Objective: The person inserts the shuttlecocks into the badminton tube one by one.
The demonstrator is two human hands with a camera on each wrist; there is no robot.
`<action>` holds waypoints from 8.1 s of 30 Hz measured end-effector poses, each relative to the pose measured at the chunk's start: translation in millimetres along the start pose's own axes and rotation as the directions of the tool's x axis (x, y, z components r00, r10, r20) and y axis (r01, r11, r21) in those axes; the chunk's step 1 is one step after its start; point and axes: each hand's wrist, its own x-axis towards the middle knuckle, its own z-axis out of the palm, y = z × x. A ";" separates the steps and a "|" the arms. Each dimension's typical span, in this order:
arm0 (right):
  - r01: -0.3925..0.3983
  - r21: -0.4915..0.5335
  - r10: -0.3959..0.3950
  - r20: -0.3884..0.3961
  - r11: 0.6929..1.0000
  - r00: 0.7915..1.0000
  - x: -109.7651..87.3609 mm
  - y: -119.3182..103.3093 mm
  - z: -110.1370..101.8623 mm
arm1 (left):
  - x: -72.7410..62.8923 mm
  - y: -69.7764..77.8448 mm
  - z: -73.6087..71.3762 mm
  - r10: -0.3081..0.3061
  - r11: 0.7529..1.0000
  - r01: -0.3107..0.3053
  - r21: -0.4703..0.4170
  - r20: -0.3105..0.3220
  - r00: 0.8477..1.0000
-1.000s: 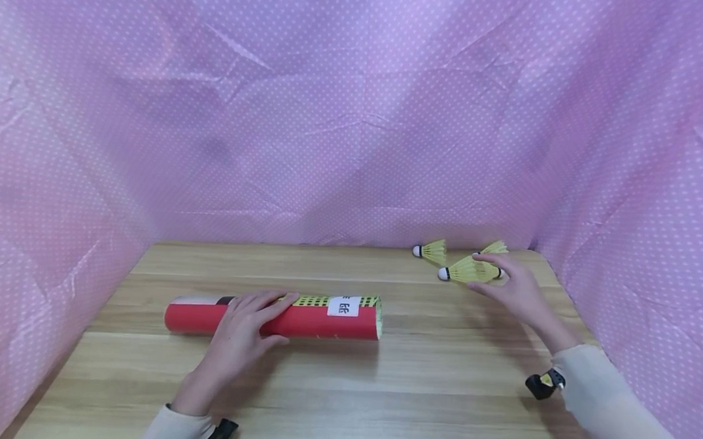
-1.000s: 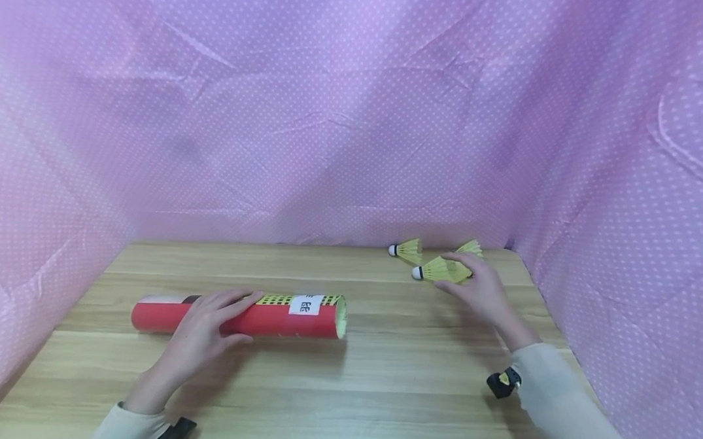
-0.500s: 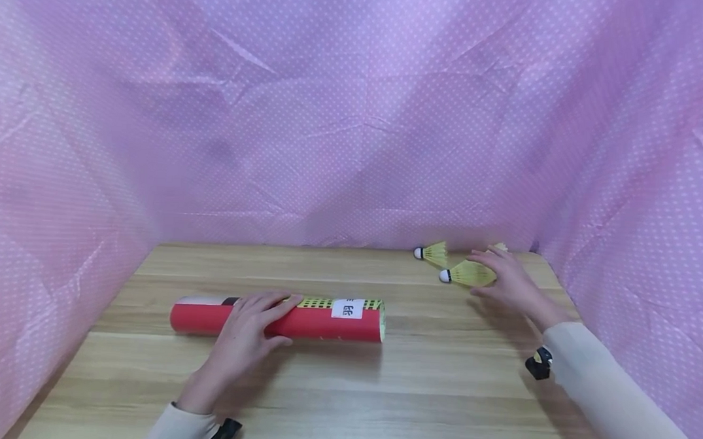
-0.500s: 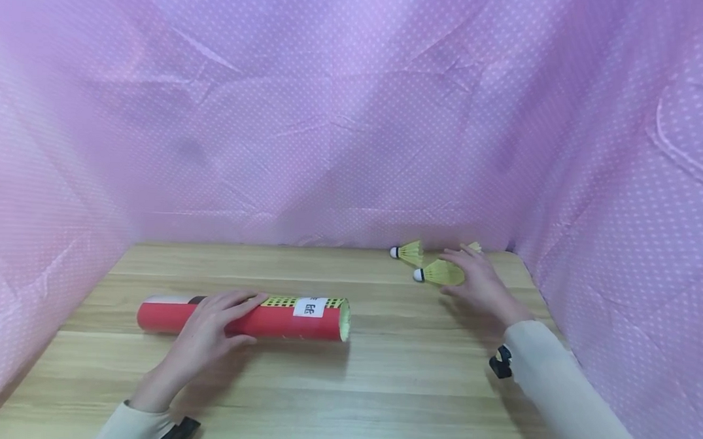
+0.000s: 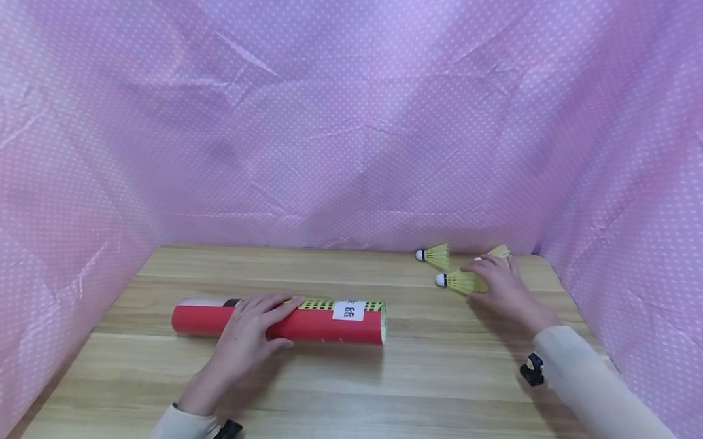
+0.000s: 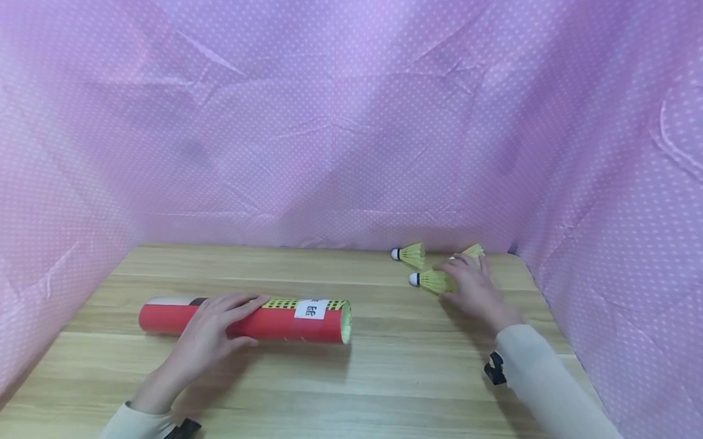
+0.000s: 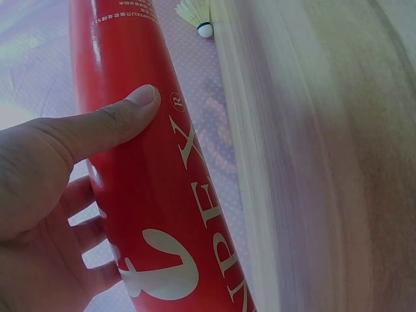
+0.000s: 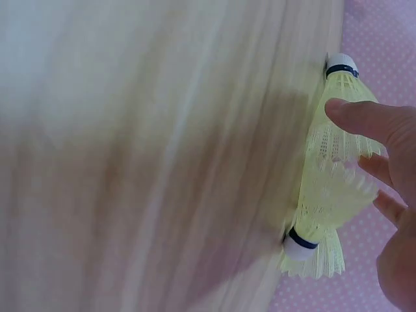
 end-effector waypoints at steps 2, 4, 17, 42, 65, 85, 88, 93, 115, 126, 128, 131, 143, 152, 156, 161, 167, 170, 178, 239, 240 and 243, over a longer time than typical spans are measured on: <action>0.006 -0.020 -0.006 -0.014 1.000 1.000 -0.9 -2.9 2.0 | -0.2 0.0 0.6 0.008 1.000 -0.008 0.000 -0.010 1.000; 0.014 -0.027 -0.014 -0.026 1.000 1.000 -1.5 -6.3 3.9 | -0.3 0.0 0.9 0.010 1.000 -0.010 -0.001 -0.014 1.000; 0.106 0.088 -0.089 -0.177 0.990 0.980 -4.1 -29.4 17.8 | 0.6 -0.4 1.7 0.011 1.000 -0.011 0.000 -0.022 1.000; -0.075 0.746 0.208 -0.087 0.661 0.974 -21.8 -74.7 26.4 | 1.8 -2.3 -0.5 0.011 1.000 -0.011 0.002 -0.019 1.000; 0.078 0.885 0.081 -0.129 0.459 0.988 -38.0 -124.6 9.6 | 3.5 -1.3 -0.5 -0.013 1.000 0.012 -0.017 -0.015 1.000; 0.116 0.899 0.084 -0.166 0.422 0.983 -34.9 -129.3 6.6 | 3.2 -5.4 0.6 0.007 1.000 -0.007 -0.004 -0.039 0.999; 0.119 0.901 0.073 -0.163 0.417 0.984 -34.9 -131.8 5.8 | 3.7 -5.4 0.6 0.011 1.000 -0.011 -0.003 -0.035 0.999; 0.106 0.906 0.058 -0.142 0.409 0.988 -32.3 -139.8 4.5 | 4.8 -4.1 1.0 0.026 1.000 -0.026 0.000 -0.036 0.999; 0.050 0.926 0.074 -0.083 0.375 0.994 -24.5 -168.0 11.0 | 5.9 3.5 1.2 0.047 0.999 -0.047 0.001 -0.038 0.998; 0.043 0.899 0.148 -0.119 0.436 0.982 -27.6 -177.7 14.7 | 4.3 2.0 0.5 0.031 0.999 -0.031 -0.009 -0.054 0.998; 0.057 0.898 0.134 -0.128 0.437 0.983 -27.9 -178.4 15.7 | 3.6 1.6 0.2 0.022 1.000 -0.023 -0.013 -0.051 0.998; 0.074 0.901 0.103 -0.130 0.428 0.986 -28.3 -177.9 17.3 | 2.3 1.0 0.1 0.006 1.000 -0.007 -0.016 -0.042 0.999; 0.103 0.935 0.015 -0.115 0.339 0.993 -33.1 -175.0 16.6 | -0.3 -1.6 -1.6 0.039 0.999 -0.040 -0.010 -0.070 0.997; 0.101 0.929 0.032 -0.121 0.357 0.992 -32.3 -179.4 17.6 | -0.9 0.3 -1.3 0.027 1.000 -0.028 -0.014 -0.067 0.997; 0.100 0.922 0.036 -0.122 0.374 0.992 -30.5 -183.5 19.4 | -0.4 1.3 -0.4 0.045 0.999 -0.046 -0.013 -0.068 0.997; 0.101 0.912 0.042 -0.129 0.398 0.991 -27.6 -188.5 19.4 | 0.1 3.2 0.7 0.057 0.998 -0.058 -0.014 -0.074 0.996; 0.089 0.904 0.057 -0.124 0.418 0.991 -27.1 -189.6 18.6 | 0.5 4.3 1.3 0.051 0.999 -0.052 -0.008 -0.069 0.996; 0.088 0.903 0.058 -0.124 0.420 0.991 -27.1 -189.7 18.3 | 1.2 4.2 1.2 0.053 0.999 -0.054 0.000 -0.065 0.996; 0.073 0.895 0.077 -0.118 0.440 0.990 -26.2 -189.8 17.0 | 2.0 3.7 0.5 0.068 0.998 -0.068 0.000 -0.071 0.995; 0.038 0.821 0.083 -0.103 0.570 0.991 -21.2 -182.5 14.8 | 7.3 2.7 1.1 0.060 0.998 -0.061 -0.028 -0.044 0.997; 0.046 0.821 0.074 -0.106 0.569 0.992 -20.8 -181.8 14.9 | 7.5 2.8 1.1 0.060 0.998 -0.061 -0.029 -0.043 0.997; 0.060 0.820 0.045 -0.104 0.569 0.994 -19.4 -178.5 15.2 | 7.9 2.6 1.8 0.063 0.998 -0.064 -0.024 -0.040 0.997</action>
